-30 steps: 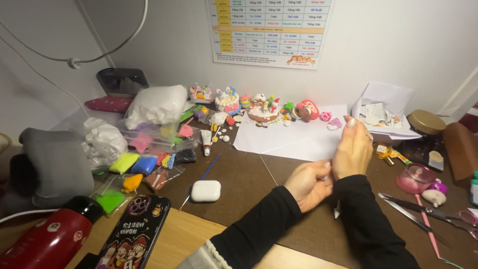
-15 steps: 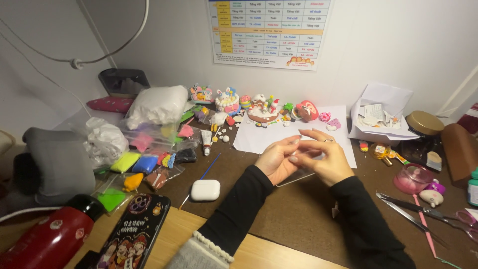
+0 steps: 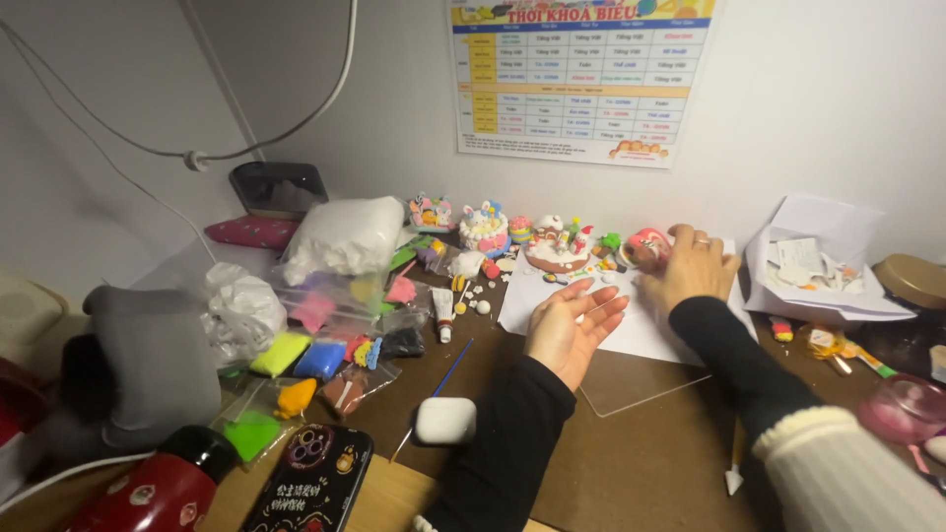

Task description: Using a stylus and scissors to cut and shape a small star out of clay on a work surface.

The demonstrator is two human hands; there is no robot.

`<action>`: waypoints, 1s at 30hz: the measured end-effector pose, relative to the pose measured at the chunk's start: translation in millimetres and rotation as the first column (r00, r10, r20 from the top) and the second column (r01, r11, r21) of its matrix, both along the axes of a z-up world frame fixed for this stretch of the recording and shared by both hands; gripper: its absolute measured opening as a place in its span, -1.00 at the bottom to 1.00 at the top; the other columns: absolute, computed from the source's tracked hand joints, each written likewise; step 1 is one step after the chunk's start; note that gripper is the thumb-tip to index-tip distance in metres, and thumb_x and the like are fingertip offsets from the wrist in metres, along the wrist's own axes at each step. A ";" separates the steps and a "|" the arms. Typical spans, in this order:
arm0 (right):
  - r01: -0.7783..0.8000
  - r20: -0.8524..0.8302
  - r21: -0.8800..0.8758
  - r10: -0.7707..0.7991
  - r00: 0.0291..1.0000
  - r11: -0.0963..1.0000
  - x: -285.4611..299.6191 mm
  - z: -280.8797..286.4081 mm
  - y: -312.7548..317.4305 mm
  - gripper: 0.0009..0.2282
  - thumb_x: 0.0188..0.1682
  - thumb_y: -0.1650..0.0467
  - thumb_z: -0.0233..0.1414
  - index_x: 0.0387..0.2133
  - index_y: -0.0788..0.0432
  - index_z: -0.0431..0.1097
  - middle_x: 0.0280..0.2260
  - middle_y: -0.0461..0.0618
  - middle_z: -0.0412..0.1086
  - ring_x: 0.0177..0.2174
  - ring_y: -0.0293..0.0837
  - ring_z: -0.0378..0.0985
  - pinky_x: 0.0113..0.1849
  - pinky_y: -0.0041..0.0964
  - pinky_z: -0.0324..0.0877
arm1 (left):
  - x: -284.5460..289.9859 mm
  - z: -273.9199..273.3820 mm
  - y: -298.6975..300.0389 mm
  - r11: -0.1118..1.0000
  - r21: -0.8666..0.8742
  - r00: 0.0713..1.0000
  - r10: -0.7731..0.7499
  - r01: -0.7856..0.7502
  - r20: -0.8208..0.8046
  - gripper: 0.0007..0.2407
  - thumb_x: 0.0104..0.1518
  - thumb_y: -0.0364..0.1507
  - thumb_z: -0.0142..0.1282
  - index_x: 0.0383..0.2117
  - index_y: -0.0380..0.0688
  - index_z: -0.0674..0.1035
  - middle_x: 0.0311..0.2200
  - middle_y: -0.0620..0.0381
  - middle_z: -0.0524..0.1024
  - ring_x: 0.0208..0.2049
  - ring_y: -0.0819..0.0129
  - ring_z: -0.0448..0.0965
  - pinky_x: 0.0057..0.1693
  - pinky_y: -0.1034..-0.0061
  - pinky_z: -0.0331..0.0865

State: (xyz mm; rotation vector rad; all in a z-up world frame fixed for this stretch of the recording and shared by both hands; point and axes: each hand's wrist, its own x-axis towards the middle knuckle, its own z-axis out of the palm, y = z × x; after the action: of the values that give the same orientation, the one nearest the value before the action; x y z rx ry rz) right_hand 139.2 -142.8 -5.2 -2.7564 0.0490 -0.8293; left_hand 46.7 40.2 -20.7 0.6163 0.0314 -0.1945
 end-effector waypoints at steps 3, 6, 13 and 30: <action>-0.001 -0.102 -0.131 -0.013 0.995 0.991 17.8 5.9 -8.4 -0.52 -0.10 0.15 0.13 0.09 0.01 0.34 -0.01 0.03 0.51 0.15 0.02 0.39 0.17 0.09 0.06 | -3.1 3.6 -0.9 1.000 0.020 1.000 0.015 -0.014 -0.021 -0.69 0.37 -0.54 -0.19 0.23 -0.18 0.31 -0.09 -0.20 0.55 0.00 -0.01 0.63 0.21 0.14 0.46; 0.032 -0.185 -0.038 -0.039 0.982 0.999 42.4 14.9 -23.3 -0.72 -0.10 0.11 0.15 -0.17 -0.15 0.56 -0.17 -0.16 0.64 0.04 -0.05 0.53 0.11 0.00 0.06 | -1.6 3.8 1.0 0.999 0.039 0.999 0.027 -0.025 -0.037 -0.70 0.37 -0.53 -0.18 0.21 -0.15 0.34 -0.13 -0.14 0.56 -0.04 0.06 0.65 0.18 0.21 0.49; -0.019 -0.286 0.196 0.076 0.955 0.980 85.7 32.3 -55.6 -0.65 -0.13 0.25 0.08 -0.04 -0.17 0.55 -0.08 -0.11 0.58 0.01 0.08 0.50 0.06 0.04 0.22 | -32.1 48.9 -1.2 0.984 0.129 0.977 0.142 -0.122 -0.158 -0.71 0.18 -0.61 -0.08 0.04 -0.21 0.47 -0.26 -0.02 0.59 -0.29 0.20 0.62 -0.13 0.47 0.46; -0.284 0.253 0.413 0.190 0.949 0.866 1.2 18.8 -27.6 -0.86 0.11 0.36 0.19 -0.09 -0.03 0.49 -0.34 0.07 0.45 -0.46 0.03 0.57 -0.37 -0.15 0.49 | 8.3 3.1 -10.3 0.980 0.197 0.996 0.018 -0.002 -0.082 -0.69 0.34 -0.13 -0.04 -0.10 -0.11 0.45 -0.62 0.33 0.17 -0.63 0.54 0.26 -0.41 0.63 0.25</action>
State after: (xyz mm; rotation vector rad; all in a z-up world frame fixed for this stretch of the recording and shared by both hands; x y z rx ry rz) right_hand 140.3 -170.4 13.7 -2.1829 -0.1255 -0.8980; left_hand 55.0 29.9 -17.6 0.8053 0.1356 -0.2090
